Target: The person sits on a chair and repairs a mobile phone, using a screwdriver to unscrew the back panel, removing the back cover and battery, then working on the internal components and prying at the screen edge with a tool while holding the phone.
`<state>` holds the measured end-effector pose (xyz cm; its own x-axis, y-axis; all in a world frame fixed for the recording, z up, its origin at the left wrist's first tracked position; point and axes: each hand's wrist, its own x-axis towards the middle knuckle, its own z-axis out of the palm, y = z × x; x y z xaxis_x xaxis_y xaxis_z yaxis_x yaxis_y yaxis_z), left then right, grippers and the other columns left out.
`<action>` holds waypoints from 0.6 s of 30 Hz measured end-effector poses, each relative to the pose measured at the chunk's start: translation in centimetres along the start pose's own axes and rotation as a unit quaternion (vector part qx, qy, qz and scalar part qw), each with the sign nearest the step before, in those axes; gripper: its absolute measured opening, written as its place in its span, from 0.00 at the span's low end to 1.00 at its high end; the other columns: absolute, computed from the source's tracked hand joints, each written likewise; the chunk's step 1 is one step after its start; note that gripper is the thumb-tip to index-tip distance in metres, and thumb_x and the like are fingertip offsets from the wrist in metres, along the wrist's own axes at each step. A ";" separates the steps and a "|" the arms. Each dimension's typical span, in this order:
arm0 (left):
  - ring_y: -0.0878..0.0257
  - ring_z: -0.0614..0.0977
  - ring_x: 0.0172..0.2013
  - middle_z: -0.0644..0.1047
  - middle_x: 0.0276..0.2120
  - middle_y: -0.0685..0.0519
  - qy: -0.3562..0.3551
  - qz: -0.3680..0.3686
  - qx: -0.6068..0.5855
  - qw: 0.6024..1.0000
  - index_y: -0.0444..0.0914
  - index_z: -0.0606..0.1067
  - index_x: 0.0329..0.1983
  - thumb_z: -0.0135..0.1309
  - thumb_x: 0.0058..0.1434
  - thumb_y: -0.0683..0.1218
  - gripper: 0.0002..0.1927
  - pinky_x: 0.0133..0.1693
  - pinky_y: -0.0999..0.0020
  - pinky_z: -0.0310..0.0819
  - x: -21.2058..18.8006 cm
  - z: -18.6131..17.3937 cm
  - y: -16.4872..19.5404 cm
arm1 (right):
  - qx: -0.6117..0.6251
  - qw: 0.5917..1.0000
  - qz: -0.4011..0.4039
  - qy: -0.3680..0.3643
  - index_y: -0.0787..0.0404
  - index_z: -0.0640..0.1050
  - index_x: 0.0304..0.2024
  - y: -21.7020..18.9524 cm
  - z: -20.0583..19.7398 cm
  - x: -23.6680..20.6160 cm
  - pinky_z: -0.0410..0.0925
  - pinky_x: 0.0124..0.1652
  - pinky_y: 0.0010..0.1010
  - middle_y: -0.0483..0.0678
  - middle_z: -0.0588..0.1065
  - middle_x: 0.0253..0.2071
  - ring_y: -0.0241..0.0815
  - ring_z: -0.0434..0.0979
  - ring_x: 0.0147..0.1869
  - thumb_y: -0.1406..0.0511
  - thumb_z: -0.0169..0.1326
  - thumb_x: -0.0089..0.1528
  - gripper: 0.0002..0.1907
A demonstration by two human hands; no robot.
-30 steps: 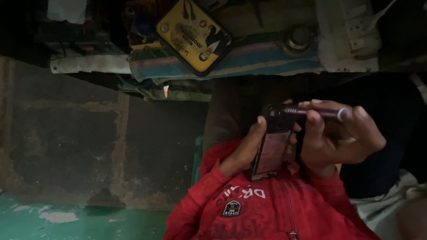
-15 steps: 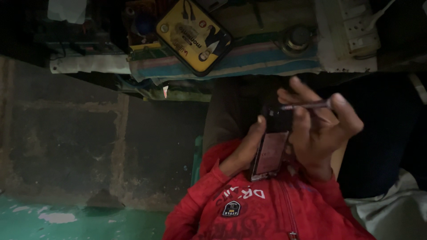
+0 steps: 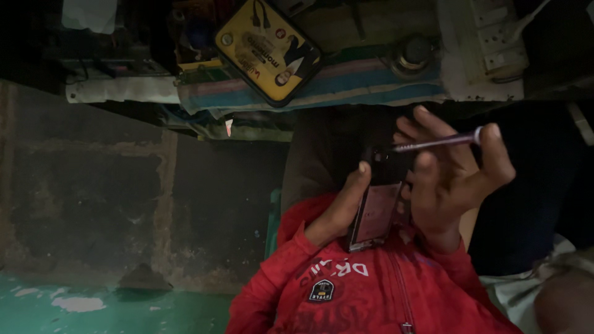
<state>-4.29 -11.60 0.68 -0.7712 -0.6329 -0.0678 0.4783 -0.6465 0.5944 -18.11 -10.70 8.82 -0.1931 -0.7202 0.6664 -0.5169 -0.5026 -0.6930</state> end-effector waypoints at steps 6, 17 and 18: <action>0.57 0.82 0.47 0.78 0.50 0.46 -0.013 0.000 -0.030 0.999 0.32 0.70 0.66 0.35 0.77 0.70 0.39 0.50 0.62 0.81 -0.2 -1.1 -0.9 | 0.013 1.000 0.021 -0.008 0.49 0.49 0.71 -0.7 0.2 0.5 0.80 0.54 0.41 0.66 0.72 0.59 0.57 0.85 0.57 0.72 0.49 0.80 0.28; 0.63 0.74 0.50 0.74 0.51 0.50 0.034 0.022 0.019 0.999 0.34 0.68 0.62 0.36 0.82 0.63 0.29 0.55 0.66 0.72 0.7 -4.7 -6.2 | -0.056 0.997 0.025 -0.050 0.67 0.74 0.52 -0.3 2.8 -0.3 0.77 0.44 0.28 0.58 0.76 0.51 0.45 0.84 0.47 0.81 0.47 0.72 0.11; 0.63 0.75 0.54 0.75 0.55 0.51 0.024 -0.001 -0.098 0.995 0.35 0.67 0.67 0.36 0.81 0.63 0.29 0.56 0.66 0.72 1.0 -4.7 -6.3 | -0.074 0.995 0.033 -0.062 0.66 0.75 0.53 0.0 3.0 -0.2 0.76 0.43 0.28 0.58 0.76 0.50 0.45 0.83 0.47 0.81 0.47 0.71 0.12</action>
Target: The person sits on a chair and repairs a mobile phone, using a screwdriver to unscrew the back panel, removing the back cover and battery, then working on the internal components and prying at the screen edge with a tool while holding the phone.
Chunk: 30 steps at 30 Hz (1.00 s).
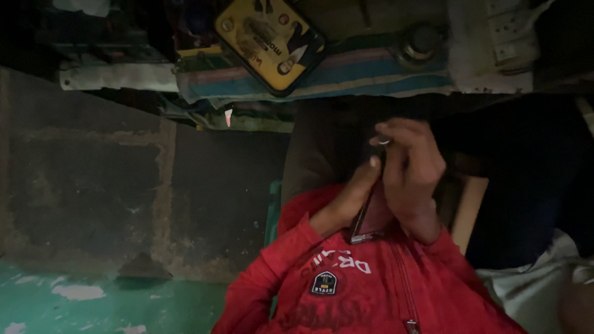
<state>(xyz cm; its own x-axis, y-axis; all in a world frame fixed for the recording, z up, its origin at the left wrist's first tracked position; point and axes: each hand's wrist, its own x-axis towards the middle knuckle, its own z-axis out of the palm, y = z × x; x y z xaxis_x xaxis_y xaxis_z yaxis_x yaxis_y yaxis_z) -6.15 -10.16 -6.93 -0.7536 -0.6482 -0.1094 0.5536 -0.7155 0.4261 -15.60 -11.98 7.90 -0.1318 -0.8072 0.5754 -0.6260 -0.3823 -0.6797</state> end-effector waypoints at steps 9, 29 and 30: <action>0.55 0.78 0.56 0.75 0.54 0.43 -0.114 -0.101 -0.259 0.954 0.26 0.65 0.68 0.32 0.82 0.74 0.45 0.57 0.63 0.76 0.4 -2.1 0.6 | -0.044 0.999 -0.017 -0.009 0.62 0.78 0.48 1.9 0.9 -0.2 0.74 0.45 0.31 0.53 0.80 0.42 0.46 0.83 0.46 0.70 0.64 0.69 0.08; 0.56 0.77 0.52 0.73 0.57 0.45 -0.097 -0.020 -0.184 0.978 0.46 0.47 0.83 0.36 0.76 0.73 0.43 0.53 0.58 0.76 -2.0 2.3 4.8 | 0.319 0.908 0.269 -0.047 0.52 0.56 0.71 1.1 -7.4 -9.2 0.81 0.40 0.40 0.57 0.77 0.40 0.49 0.85 0.40 0.66 0.60 0.69 0.34; 0.56 0.77 0.52 0.73 0.57 0.45 -0.097 -0.018 -0.163 0.982 0.45 0.47 0.83 0.37 0.76 0.73 0.43 0.53 0.58 0.77 -2.0 2.3 4.8 | 0.272 0.937 0.216 0.027 0.50 0.54 0.73 1.4 -6.2 -9.2 0.82 0.45 0.41 0.58 0.76 0.43 0.50 0.84 0.44 0.68 0.60 0.74 0.33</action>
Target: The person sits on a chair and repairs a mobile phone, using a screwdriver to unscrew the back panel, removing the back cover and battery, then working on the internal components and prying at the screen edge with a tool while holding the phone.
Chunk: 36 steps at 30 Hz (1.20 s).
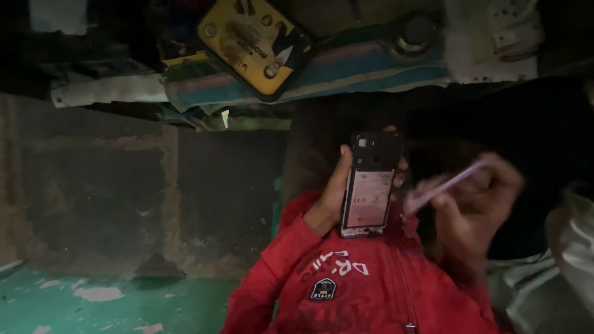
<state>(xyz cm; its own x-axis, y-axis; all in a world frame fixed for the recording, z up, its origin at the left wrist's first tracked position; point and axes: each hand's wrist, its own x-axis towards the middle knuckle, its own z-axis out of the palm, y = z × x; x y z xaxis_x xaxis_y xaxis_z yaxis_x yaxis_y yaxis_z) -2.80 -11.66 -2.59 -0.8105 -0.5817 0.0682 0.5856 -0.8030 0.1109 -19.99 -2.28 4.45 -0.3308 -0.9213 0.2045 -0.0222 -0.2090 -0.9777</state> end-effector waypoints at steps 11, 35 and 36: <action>0.54 0.79 0.56 0.73 0.61 0.44 0.028 -0.008 0.023 0.999 0.39 0.53 0.81 0.34 0.78 0.72 0.42 0.58 0.56 0.78 -2.0 -0.7 -0.8 | -0.107 0.921 -0.331 0.177 0.43 0.50 0.69 3.9 7.6 5.1 0.81 0.39 0.37 0.60 0.77 0.45 0.48 0.85 0.38 0.67 0.57 0.73 0.34; 0.54 0.80 0.57 0.75 0.57 0.41 0.060 -0.026 0.093 0.994 0.35 0.62 0.73 0.28 0.77 0.73 0.42 0.57 0.60 0.79 -4.6 -1.8 -1.4 | -0.181 0.917 -0.343 0.097 0.49 0.50 0.69 3.0 7.9 2.9 0.81 0.41 0.37 0.63 0.77 0.46 0.51 0.85 0.41 0.73 0.55 0.71 0.34; 0.54 0.80 0.56 0.75 0.56 0.41 0.049 -0.022 0.096 0.994 0.34 0.63 0.72 0.28 0.78 0.73 0.41 0.57 0.60 0.79 -4.7 -1.8 -1.4 | -0.172 0.921 -0.337 0.095 0.49 0.50 0.69 3.0 7.9 2.8 0.82 0.41 0.37 0.63 0.77 0.47 0.51 0.85 0.42 0.73 0.55 0.72 0.34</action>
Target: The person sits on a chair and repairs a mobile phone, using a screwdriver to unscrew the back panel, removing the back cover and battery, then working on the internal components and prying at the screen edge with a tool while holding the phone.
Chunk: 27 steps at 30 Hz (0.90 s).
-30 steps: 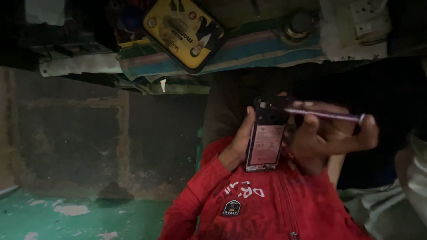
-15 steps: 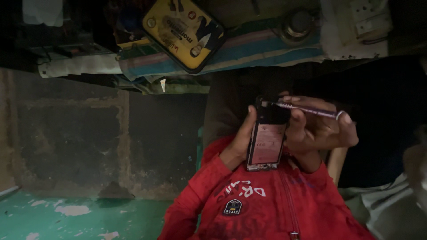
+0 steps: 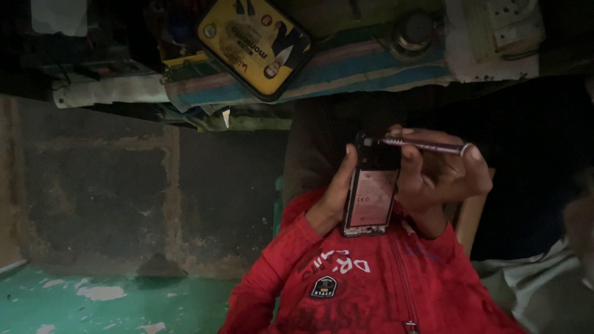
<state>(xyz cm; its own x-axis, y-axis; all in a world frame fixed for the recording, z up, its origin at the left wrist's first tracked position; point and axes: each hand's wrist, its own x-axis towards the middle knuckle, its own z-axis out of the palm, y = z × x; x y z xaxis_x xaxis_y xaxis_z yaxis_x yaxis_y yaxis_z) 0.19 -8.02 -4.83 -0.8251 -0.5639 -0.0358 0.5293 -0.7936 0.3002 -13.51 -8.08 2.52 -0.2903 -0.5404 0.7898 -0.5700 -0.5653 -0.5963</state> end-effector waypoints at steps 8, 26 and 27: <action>0.53 0.81 0.56 0.75 0.58 0.40 0.023 0.000 0.050 0.999 0.36 0.63 0.73 0.30 0.76 0.73 0.41 0.55 0.59 0.80 -0.3 0.0 0.1 | 0.004 1.000 -0.005 0.001 0.48 0.49 0.70 0.0 0.0 -0.3 0.80 0.42 0.38 0.62 0.76 0.47 0.51 0.85 0.41 0.73 0.55 0.72 0.35; 0.52 0.82 0.50 0.77 0.54 0.42 0.046 -0.033 -0.094 0.994 0.35 0.67 0.70 0.31 0.78 0.72 0.40 0.53 0.56 0.81 -1.7 -1.0 -1.3 | -0.001 0.992 0.112 -0.058 0.52 0.51 0.73 -4.5 -0.6 0.3 0.79 0.56 0.42 0.63 0.71 0.54 0.55 0.80 0.54 0.79 0.51 0.74 0.34; 0.51 0.82 0.50 0.77 0.54 0.43 0.046 -0.033 -0.103 0.993 0.35 0.67 0.70 0.31 0.78 0.72 0.40 0.53 0.55 0.81 -1.7 -0.8 -1.4 | 0.001 0.993 0.102 -0.057 0.52 0.52 0.73 -4.5 -0.7 0.6 0.78 0.55 0.42 0.64 0.68 0.54 0.56 0.77 0.54 0.78 0.54 0.71 0.36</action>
<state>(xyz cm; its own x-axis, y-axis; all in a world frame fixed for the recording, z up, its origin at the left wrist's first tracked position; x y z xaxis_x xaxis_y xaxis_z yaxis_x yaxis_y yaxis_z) 1.05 -6.15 -5.96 -0.8426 -0.5204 -0.1384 0.5121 -0.8539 0.0929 -11.64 -5.44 5.71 -0.3114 -0.7104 0.6311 -0.5069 -0.4375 -0.7427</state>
